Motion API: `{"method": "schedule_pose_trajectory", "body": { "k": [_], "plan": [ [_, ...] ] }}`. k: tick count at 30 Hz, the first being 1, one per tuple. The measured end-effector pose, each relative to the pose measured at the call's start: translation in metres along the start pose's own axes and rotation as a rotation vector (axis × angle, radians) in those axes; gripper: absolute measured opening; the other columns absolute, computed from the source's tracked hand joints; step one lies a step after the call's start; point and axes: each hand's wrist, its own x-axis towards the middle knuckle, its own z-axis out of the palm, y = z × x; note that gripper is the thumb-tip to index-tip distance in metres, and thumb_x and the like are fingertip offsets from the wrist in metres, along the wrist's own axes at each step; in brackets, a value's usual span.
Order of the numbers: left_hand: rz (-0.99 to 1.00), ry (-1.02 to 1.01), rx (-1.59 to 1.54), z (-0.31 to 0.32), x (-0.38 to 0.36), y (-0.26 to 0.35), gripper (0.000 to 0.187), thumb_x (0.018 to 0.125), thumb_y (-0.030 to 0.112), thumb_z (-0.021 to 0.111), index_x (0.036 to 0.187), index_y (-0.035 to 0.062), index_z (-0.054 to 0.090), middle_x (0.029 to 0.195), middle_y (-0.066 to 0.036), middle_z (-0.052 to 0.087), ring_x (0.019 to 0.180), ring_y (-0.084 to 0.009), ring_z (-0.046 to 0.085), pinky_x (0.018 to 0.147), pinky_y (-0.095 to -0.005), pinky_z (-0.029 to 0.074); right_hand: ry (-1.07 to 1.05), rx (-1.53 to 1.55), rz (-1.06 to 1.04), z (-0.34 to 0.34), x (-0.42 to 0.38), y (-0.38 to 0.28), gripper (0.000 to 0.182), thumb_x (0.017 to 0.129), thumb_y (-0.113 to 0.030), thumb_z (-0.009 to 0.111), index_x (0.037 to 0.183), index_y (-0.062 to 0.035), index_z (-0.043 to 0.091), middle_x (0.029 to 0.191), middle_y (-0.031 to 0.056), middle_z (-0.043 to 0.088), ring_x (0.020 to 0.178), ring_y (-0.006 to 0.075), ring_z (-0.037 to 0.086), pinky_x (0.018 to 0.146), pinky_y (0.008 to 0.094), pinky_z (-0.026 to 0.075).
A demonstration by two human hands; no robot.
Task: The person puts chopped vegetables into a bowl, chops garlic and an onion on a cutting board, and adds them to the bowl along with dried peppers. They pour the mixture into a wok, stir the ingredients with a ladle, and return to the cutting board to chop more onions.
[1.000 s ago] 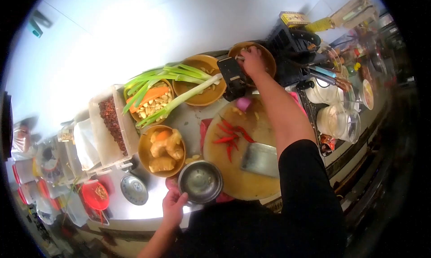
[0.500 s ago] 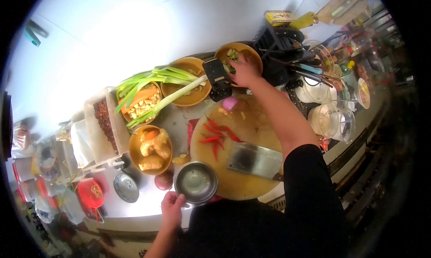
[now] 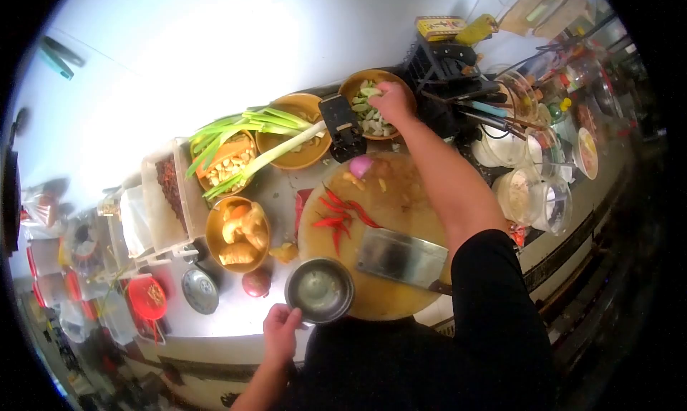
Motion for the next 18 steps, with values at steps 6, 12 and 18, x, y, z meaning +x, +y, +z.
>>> {"method": "schedule_pose_trajectory", "body": {
  "k": [6, 12, 18],
  "plan": [
    [-0.053, -0.060, 0.036, 0.038, 0.022, 0.033, 0.018, 0.087, 0.014, 0.064, 0.084, -0.0011, 0.054, 0.074, -0.008, 0.058, 0.064, -0.0171, 0.058, 0.060, -0.0300, 0.050, 0.074, 0.860, 0.389, -0.045, -0.033, -0.037, 0.027, 0.077, -0.005, 0.066, 0.103, 0.0024, 0.065, 0.091, 0.0046, 0.065, 0.077, 0.0116, 0.060, 0.065, 0.0272, 0.049],
    [0.032, -0.142, -0.027, 0.087, 0.078, 0.043, 0.022, 0.088, 0.017, 0.064, 0.083, -0.0004, 0.053, 0.075, -0.008, 0.059, 0.063, -0.0151, 0.060, 0.056, -0.0285, 0.050, -0.310, 0.854, 0.294, -0.078, -0.157, -0.107, 0.022, 0.076, -0.007, 0.066, 0.098, -0.0031, 0.064, 0.093, 0.0052, 0.063, 0.081, 0.0127, 0.059, 0.074, 0.0265, 0.048],
    [0.050, -0.219, -0.103, 0.109, 0.083, 0.044, 0.019, 0.090, 0.017, 0.063, 0.086, 0.0024, 0.052, 0.076, -0.007, 0.059, 0.064, -0.0144, 0.060, 0.056, -0.0274, 0.050, -0.273, 0.602, -0.051, -0.076, -0.235, -0.125, 0.027, 0.075, -0.007, 0.060, 0.101, -0.0041, 0.063, 0.100, 0.0090, 0.062, 0.093, 0.0191, 0.058, 0.084, 0.0290, 0.045]
  ]
}}
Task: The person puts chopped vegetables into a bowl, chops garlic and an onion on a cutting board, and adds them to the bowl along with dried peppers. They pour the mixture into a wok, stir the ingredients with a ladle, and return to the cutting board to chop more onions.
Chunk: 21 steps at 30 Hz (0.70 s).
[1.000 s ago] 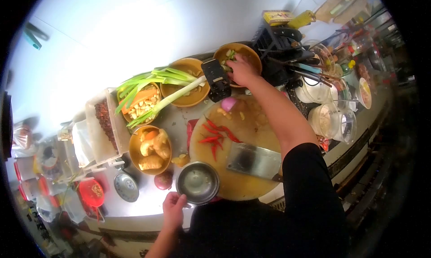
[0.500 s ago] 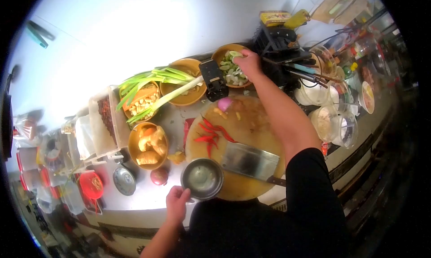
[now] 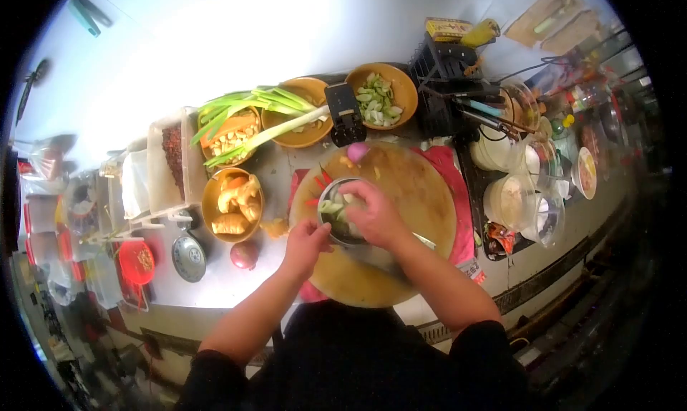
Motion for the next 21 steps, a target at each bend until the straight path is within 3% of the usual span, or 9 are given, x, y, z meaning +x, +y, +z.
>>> {"method": "schedule_pose_trajectory", "body": {
  "k": [2, 3, 5, 6, 8, 9, 11, 17, 21],
  "plan": [
    [0.004, -0.019, -0.024, 0.002, -0.001, -0.006, 0.018, 0.090, 0.017, 0.062, 0.087, 0.0029, 0.052, 0.077, -0.007, 0.059, 0.064, -0.0141, 0.060, 0.056, -0.0270, 0.050, -0.105, 0.377, 0.394, -0.010, -0.012, -0.004, 0.024, 0.081, -0.007, 0.056, 0.103, -0.0032, 0.063, 0.106, 0.0130, 0.060, 0.097, 0.0258, 0.059, 0.087, 0.0322, 0.046],
    [-0.005, -0.031, -0.035, 0.003, -0.001, -0.008, 0.018, 0.090, 0.017, 0.062, 0.087, 0.0032, 0.052, 0.077, -0.006, 0.059, 0.065, -0.0138, 0.060, 0.056, -0.0267, 0.050, -0.102, 0.374, 0.396, -0.015, -0.015, -0.004, 0.024, 0.081, -0.007, 0.056, 0.103, -0.0032, 0.063, 0.106, 0.0130, 0.060, 0.097, 0.0258, 0.059, 0.087, 0.0322, 0.046],
    [-0.017, -0.051, -0.045, 0.007, -0.003, -0.011, 0.017, 0.090, 0.016, 0.062, 0.087, 0.0034, 0.051, 0.077, -0.006, 0.059, 0.065, -0.0135, 0.060, 0.056, -0.0263, 0.050, -0.098, 0.261, 0.172, -0.022, -0.023, -0.006, 0.023, 0.084, -0.007, 0.056, 0.105, -0.0028, 0.062, 0.105, 0.0138, 0.061, 0.096, 0.0253, 0.059, 0.086, 0.0312, 0.046],
    [-0.013, -0.063, -0.045, 0.009, -0.003, -0.013, 0.017, 0.090, 0.016, 0.062, 0.087, 0.0037, 0.051, 0.077, -0.006, 0.059, 0.064, -0.0134, 0.059, 0.056, -0.0258, 0.049, -0.094, 0.257, 0.175, -0.027, -0.026, -0.007, 0.023, 0.084, -0.007, 0.056, 0.105, -0.0028, 0.062, 0.105, 0.0138, 0.061, 0.096, 0.0253, 0.059, 0.086, 0.0312, 0.046],
    [-0.004, -0.075, -0.052, 0.010, -0.003, -0.016, 0.016, 0.090, 0.016, 0.062, 0.086, 0.0040, 0.051, 0.076, -0.006, 0.059, 0.063, -0.0132, 0.059, 0.056, -0.0253, 0.049, 0.199, -0.173, -0.076, -0.039, -0.029, -0.008, 0.025, 0.084, -0.008, 0.057, 0.108, -0.0017, 0.061, 0.108, 0.0150, 0.061, 0.100, 0.0260, 0.059, 0.087, 0.0320, 0.046],
    [0.013, -0.096, -0.034, 0.010, -0.002, -0.018, 0.016, 0.090, 0.015, 0.062, 0.086, 0.0040, 0.052, 0.075, -0.006, 0.059, 0.061, -0.0133, 0.059, 0.055, -0.0253, 0.048, 0.194, -0.179, -0.082, -0.043, -0.031, -0.002, 0.025, 0.084, -0.008, 0.057, 0.108, -0.0017, 0.061, 0.108, 0.0150, 0.061, 0.100, 0.0260, 0.059, 0.087, 0.0320, 0.046],
    [0.038, -0.103, -0.025, 0.007, -0.007, -0.018, 0.016, 0.090, 0.015, 0.062, 0.086, 0.0039, 0.052, 0.074, -0.005, 0.059, 0.059, -0.0134, 0.058, 0.055, -0.0253, 0.048, 0.210, -0.226, 0.169, -0.046, -0.034, 0.012, 0.026, 0.085, -0.008, 0.056, 0.109, -0.0011, 0.061, 0.111, 0.0159, 0.060, 0.103, 0.0293, 0.059, 0.088, 0.0342, 0.046],
    [-0.013, -0.007, 0.144, -0.022, -0.036, -0.017, 0.018, 0.087, 0.015, 0.063, 0.084, 0.0017, 0.052, 0.070, -0.006, 0.059, 0.057, -0.0149, 0.058, 0.055, -0.0271, 0.048, 0.056, -0.535, -0.217, -0.008, 0.011, -0.017, 0.030, 0.086, -0.012, 0.055, 0.113, 0.0009, 0.059, 0.118, 0.0182, 0.058, 0.110, 0.0355, 0.055, 0.095, 0.0404, 0.044],
    [-0.031, 0.026, 0.202, -0.049, -0.054, -0.021, 0.019, 0.087, 0.014, 0.064, 0.084, 0.0005, 0.052, 0.071, -0.008, 0.059, 0.056, -0.0149, 0.059, 0.053, -0.0278, 0.048, -0.062, -0.477, -0.323, 0.062, 0.098, 0.011, 0.032, 0.090, -0.015, 0.051, 0.116, 0.0019, 0.057, 0.120, 0.0198, 0.058, 0.115, 0.0348, 0.052, 0.098, 0.0404, 0.042]
  ]
}}
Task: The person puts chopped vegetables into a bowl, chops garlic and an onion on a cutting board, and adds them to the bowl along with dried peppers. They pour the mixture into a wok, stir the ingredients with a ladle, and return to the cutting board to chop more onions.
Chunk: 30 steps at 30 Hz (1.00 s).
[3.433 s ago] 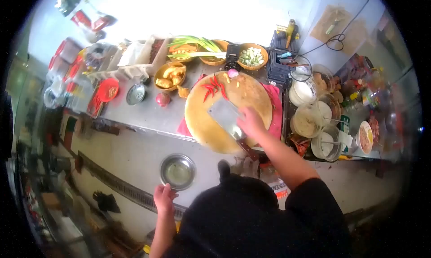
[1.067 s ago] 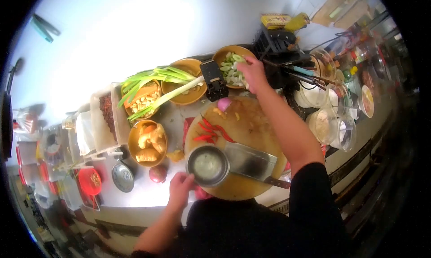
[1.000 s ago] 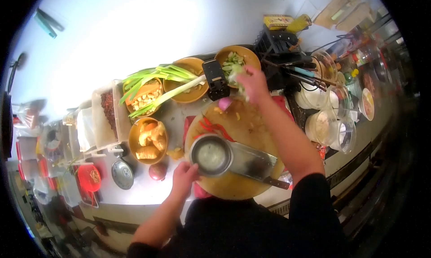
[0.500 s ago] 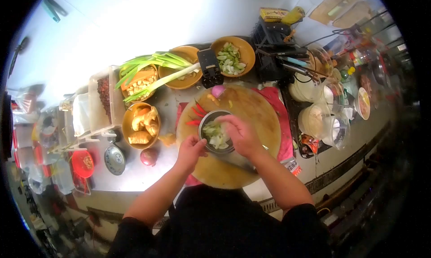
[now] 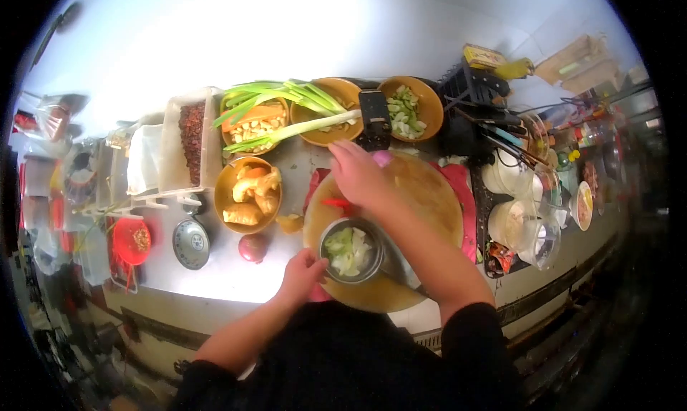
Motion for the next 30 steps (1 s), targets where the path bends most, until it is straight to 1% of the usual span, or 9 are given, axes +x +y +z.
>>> {"method": "schedule_pose_trajectory", "body": {
  "k": [3, 5, 6, 9, 13, 16, 21, 26, 30],
  "plan": [
    [-0.066, 0.012, -0.077, -0.018, -0.008, -0.002, 0.019, 0.087, 0.014, 0.064, 0.084, 0.0007, 0.051, 0.072, -0.008, 0.060, 0.057, -0.0139, 0.059, 0.050, -0.0274, 0.048, -0.191, -0.046, 0.058, 0.040, 0.066, 0.024, 0.034, 0.088, -0.018, 0.050, 0.114, 0.0033, 0.058, 0.118, 0.0228, 0.058, 0.112, 0.0362, 0.054, 0.095, 0.0418, 0.044],
    [-0.150, 0.005, -0.157, -0.030, -0.014, 0.001, 0.018, 0.088, 0.014, 0.063, 0.084, 0.0009, 0.051, 0.072, -0.007, 0.060, 0.057, -0.0132, 0.059, 0.048, -0.0271, 0.048, -0.640, -0.235, 0.396, 0.056, 0.097, 0.035, 0.040, 0.089, -0.022, 0.048, 0.119, 0.0024, 0.055, 0.125, 0.0227, 0.054, 0.118, 0.0362, 0.050, 0.098, 0.0426, 0.042],
    [-0.115, 0.019, -0.119, -0.036, -0.017, 0.006, 0.018, 0.088, 0.014, 0.063, 0.084, 0.0012, 0.051, 0.072, -0.007, 0.059, 0.058, -0.0127, 0.059, 0.048, -0.0265, 0.048, -0.646, -0.241, 0.397, 0.068, 0.102, 0.049, 0.040, 0.089, -0.022, 0.048, 0.119, 0.0024, 0.055, 0.125, 0.0227, 0.054, 0.118, 0.0362, 0.050, 0.098, 0.0426, 0.042],
    [-0.105, 0.047, -0.145, -0.048, -0.015, 0.004, 0.018, 0.089, 0.014, 0.063, 0.084, 0.0016, 0.050, 0.073, -0.006, 0.059, 0.060, -0.0121, 0.059, 0.049, -0.0257, 0.049, -0.225, -0.327, 0.130, 0.082, 0.109, 0.074, 0.043, 0.090, -0.028, 0.047, 0.120, 0.0024, 0.052, 0.128, 0.0253, 0.049, 0.120, 0.0399, 0.045, 0.101, 0.0453, 0.039],
    [-0.100, 0.066, -0.212, -0.060, -0.009, -0.015, 0.018, 0.089, 0.014, 0.063, 0.085, 0.0025, 0.050, 0.075, -0.006, 0.058, 0.060, -0.0118, 0.059, 0.050, -0.0248, 0.049, -0.222, -0.553, 0.264, 0.090, 0.124, 0.075, 0.063, 0.093, -0.042, 0.043, 0.143, -0.0046, 0.032, 0.146, 0.0215, 0.033, 0.134, 0.0429, 0.029, 0.109, 0.0481, 0.030],
    [-0.090, 0.078, -0.215, -0.067, -0.010, -0.010, 0.019, 0.089, 0.015, 0.063, 0.084, 0.0032, 0.050, 0.073, -0.005, 0.058, 0.059, -0.0114, 0.058, 0.050, -0.0242, 0.048, -0.173, -0.565, 0.160, 0.113, 0.123, 0.097, 0.057, 0.092, -0.040, 0.049, 0.135, -0.0032, 0.042, 0.138, 0.0244, 0.042, 0.129, 0.0408, 0.036, 0.107, 0.0466, 0.033],
    [-0.097, 0.084, -0.194, -0.073, -0.009, -0.008, 0.020, 0.089, 0.016, 0.063, 0.082, 0.0042, 0.049, 0.067, -0.004, 0.057, 0.057, -0.0106, 0.057, 0.048, -0.0239, 0.045, -0.433, -0.300, 0.277, 0.069, 0.124, 0.051, 0.050, 0.087, -0.030, 0.058, 0.129, -0.0034, 0.050, 0.131, 0.0239, 0.048, 0.119, 0.0402, 0.045, 0.100, 0.0443, 0.041],
    [-0.065, 0.082, -0.198, -0.075, -0.006, -0.017, 0.020, 0.089, 0.016, 0.063, 0.081, 0.0049, 0.049, 0.066, -0.003, 0.057, 0.056, -0.0100, 0.056, 0.047, -0.0240, 0.044, -0.121, -0.618, 0.212, 0.089, 0.121, 0.069, 0.056, 0.085, -0.033, 0.060, 0.131, -0.0038, 0.047, 0.135, 0.0207, 0.045, 0.125, 0.0372, 0.042, 0.102, 0.0433, 0.040],
    [-0.058, 0.098, -0.149, -0.075, -0.010, -0.012, 0.021, 0.089, 0.017, 0.064, 0.080, 0.0047, 0.049, 0.066, -0.004, 0.058, 0.056, -0.0097, 0.055, 0.049, -0.0244, 0.045, -0.059, -0.696, 0.179, 0.086, 0.123, 0.073, 0.055, 0.086, -0.034, 0.059, 0.129, -0.0019, 0.049, 0.134, 0.0208, 0.047, 0.125, 0.0362, 0.042, 0.103, 0.0428, 0.039]
  ]
}}
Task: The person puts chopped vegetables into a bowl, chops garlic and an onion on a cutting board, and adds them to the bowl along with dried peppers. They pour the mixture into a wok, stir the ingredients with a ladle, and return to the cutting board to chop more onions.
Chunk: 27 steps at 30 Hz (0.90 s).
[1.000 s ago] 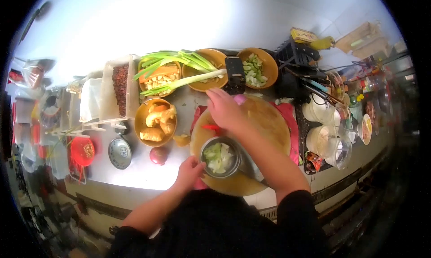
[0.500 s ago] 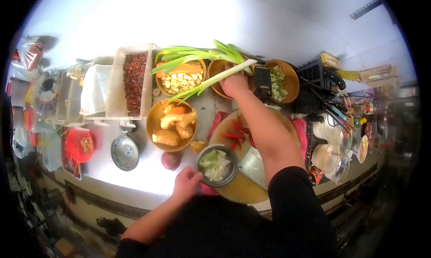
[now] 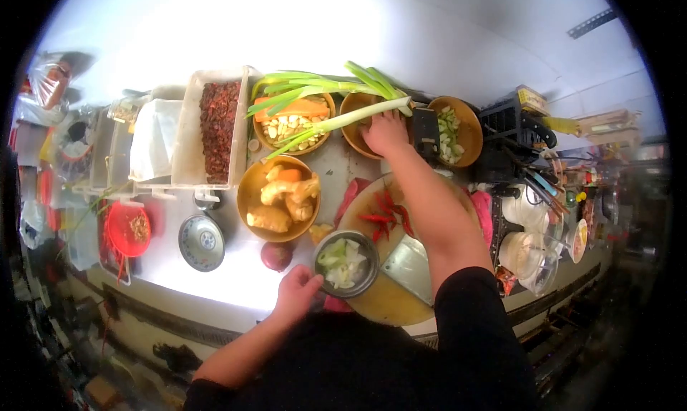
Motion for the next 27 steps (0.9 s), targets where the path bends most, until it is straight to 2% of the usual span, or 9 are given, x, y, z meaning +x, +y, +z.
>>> {"method": "schedule_pose_trajectory", "body": {
  "k": [2, 7, 10, 12, 13, 16, 19, 26, 27],
  "plan": [
    [-0.018, -0.003, -0.011, -0.001, -0.001, -0.001, 0.021, 0.088, 0.017, 0.064, 0.080, 0.0045, 0.050, 0.066, -0.004, 0.058, 0.056, -0.0097, 0.055, 0.049, -0.0245, 0.045, -0.409, 0.175, 0.011, -0.008, 0.007, 0.003, 0.053, 0.087, -0.036, 0.058, 0.127, -0.0015, 0.051, 0.132, 0.0228, 0.049, 0.124, 0.0374, 0.043, 0.102, 0.0415, 0.039],
    [0.007, 0.004, -0.019, -0.001, 0.000, -0.012, 0.020, 0.088, 0.017, 0.064, 0.081, 0.0043, 0.050, 0.067, -0.003, 0.058, 0.057, -0.0098, 0.056, 0.051, -0.0243, 0.045, -0.233, 0.221, -0.086, -0.007, -0.002, 0.005, 0.045, 0.088, -0.030, 0.056, 0.122, -0.0013, 0.055, 0.126, 0.0222, 0.053, 0.116, 0.0374, 0.050, 0.101, 0.0414, 0.041],
    [0.004, -0.006, -0.030, -0.001, 0.001, -0.015, 0.020, 0.088, 0.017, 0.064, 0.082, 0.0042, 0.050, 0.068, -0.004, 0.058, 0.058, -0.0100, 0.056, 0.051, -0.0245, 0.045, -0.208, 0.236, -0.298, -0.009, -0.009, 0.009, 0.040, 0.090, -0.029, 0.053, 0.120, -0.0040, 0.058, 0.119, 0.0189, 0.058, 0.110, 0.0371, 0.054, 0.099, 0.0416, 0.042],
    [0.005, -0.005, -0.016, -0.001, -0.001, -0.010, 0.020, 0.088, 0.017, 0.064, 0.082, 0.0041, 0.050, 0.068, -0.004, 0.059, 0.058, -0.0100, 0.057, 0.051, -0.0246, 0.045, -0.562, 0.229, -0.306, -0.033, -0.013, 0.004, 0.034, 0.091, -0.027, 0.051, 0.115, -0.0052, 0.063, 0.114, 0.0167, 0.060, 0.107, 0.0342, 0.056, 0.092, 0.0407, 0.045],
    [0.004, -0.001, 0.001, -0.001, -0.003, -0.009, 0.020, 0.088, 0.017, 0.064, 0.082, 0.0041, 0.051, 0.068, -0.004, 0.059, 0.058, -0.0101, 0.057, 0.051, -0.0248, 0.046, -0.563, 0.227, -0.308, -0.037, -0.018, 0.005, 0.034, 0.091, -0.027, 0.051, 0.115, -0.0052, 0.063, 0.114, 0.0167, 0.060, 0.107, 0.0342, 0.056, 0.092, 0.0407, 0.045],
    [0.004, 0.003, -0.015, -0.001, -0.001, -0.016, 0.019, 0.088, 0.016, 0.064, 0.083, 0.0041, 0.051, 0.069, -0.004, 0.060, 0.058, -0.0103, 0.057, 0.052, -0.0252, 0.046, -0.496, 0.414, -0.261, -0.040, -0.024, 0.022, 0.031, 0.092, -0.023, 0.048, 0.111, -0.0044, 0.065, 0.109, 0.0171, 0.063, 0.104, 0.0304, 0.059, 0.088, 0.0381, 0.047],
    [-0.003, 0.016, 0.011, -0.001, -0.002, -0.016, 0.019, 0.088, 0.016, 0.065, 0.083, 0.0040, 0.051, 0.069, -0.005, 0.060, 0.058, -0.0107, 0.058, 0.052, -0.0254, 0.046, -0.396, 0.818, 0.158, -0.029, -0.009, 0.036, 0.033, 0.089, -0.018, 0.048, 0.114, -0.0035, 0.063, 0.108, 0.0189, 0.065, 0.102, 0.0276, 0.062, 0.089, 0.0348, 0.046],
    [0.002, 0.017, 0.030, 0.004, -0.001, -0.020, 0.018, 0.088, 0.016, 0.064, 0.083, 0.0038, 0.051, 0.069, -0.005, 0.060, 0.057, -0.0109, 0.057, 0.053, -0.0255, 0.047, -0.371, 0.650, -0.020, -0.021, -0.001, 0.030, 0.033, 0.088, -0.014, 0.049, 0.117, -0.0047, 0.061, 0.112, 0.0188, 0.064, 0.106, 0.0298, 0.060, 0.092, 0.0375, 0.045],
    [0.013, 0.015, 0.024, 0.004, -0.002, -0.021, 0.018, 0.088, 0.016, 0.064, 0.083, 0.0038, 0.051, 0.068, -0.005, 0.059, 0.057, -0.0108, 0.057, 0.053, -0.0254, 0.047, -0.417, 0.372, -0.086, -0.046, -0.008, 0.020, 0.031, 0.086, -0.013, 0.052, 0.114, -0.0058, 0.062, 0.110, 0.0178, 0.064, 0.105, 0.0304, 0.060, 0.091, 0.0386, 0.046]
  ]
}}
